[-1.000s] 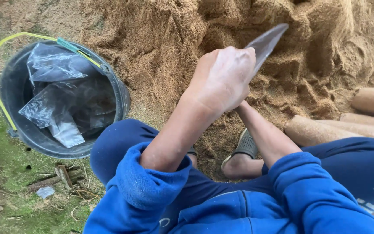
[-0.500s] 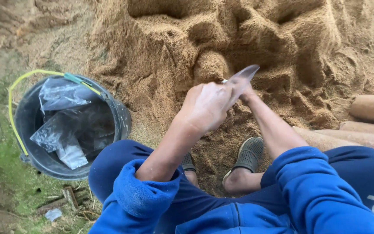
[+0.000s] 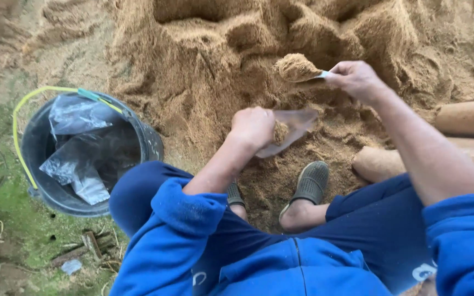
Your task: Scooping grain from a large pile into small plastic bags using a spoon.
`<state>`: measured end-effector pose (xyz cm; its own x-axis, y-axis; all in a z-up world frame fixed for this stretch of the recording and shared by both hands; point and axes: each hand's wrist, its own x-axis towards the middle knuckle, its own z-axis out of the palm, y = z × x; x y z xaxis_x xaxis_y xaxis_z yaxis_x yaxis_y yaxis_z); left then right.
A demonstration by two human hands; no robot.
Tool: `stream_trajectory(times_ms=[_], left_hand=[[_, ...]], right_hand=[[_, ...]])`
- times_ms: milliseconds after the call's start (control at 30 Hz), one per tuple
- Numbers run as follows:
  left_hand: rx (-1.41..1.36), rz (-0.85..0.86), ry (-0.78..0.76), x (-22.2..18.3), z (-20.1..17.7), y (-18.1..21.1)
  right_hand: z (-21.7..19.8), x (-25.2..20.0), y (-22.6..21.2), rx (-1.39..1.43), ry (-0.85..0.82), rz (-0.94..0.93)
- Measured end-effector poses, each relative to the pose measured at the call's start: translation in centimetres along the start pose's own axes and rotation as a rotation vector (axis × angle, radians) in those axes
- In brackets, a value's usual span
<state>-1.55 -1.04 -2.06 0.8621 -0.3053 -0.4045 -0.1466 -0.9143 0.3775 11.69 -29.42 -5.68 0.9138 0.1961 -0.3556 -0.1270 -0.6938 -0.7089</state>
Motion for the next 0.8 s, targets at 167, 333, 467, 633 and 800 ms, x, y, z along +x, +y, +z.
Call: stream_trajectory(times_ms=[167,333,467,633,800], left_hand=[[0.167,-0.037,-0.02,-0.5,-1.9,1.4],[0.153,-0.067,-0.012,-0.1,-2.1,1.0],[0.135,-0.136,-0.038,0.4,-2.4,0.8],[-0.076,-0.144,0.055,1.1,-1.2,-0.3],[-0.052,-0.169,0.044,0.3,-1.0,-0.6]], right_hand=[[-3.8,-4.9,-6.7,-0.056,-0.169,0.115],[-4.7,-8.8,-7.7,0.032,-0.193,0.041],[-2.9,-10.7,-8.0,-0.197,-0.116,-0.213],[3.4,-10.4,-4.7,-1.067,0.391,-1.08],[0.5,-9.7,-5.0,-1.019,0.459,-1.081]])
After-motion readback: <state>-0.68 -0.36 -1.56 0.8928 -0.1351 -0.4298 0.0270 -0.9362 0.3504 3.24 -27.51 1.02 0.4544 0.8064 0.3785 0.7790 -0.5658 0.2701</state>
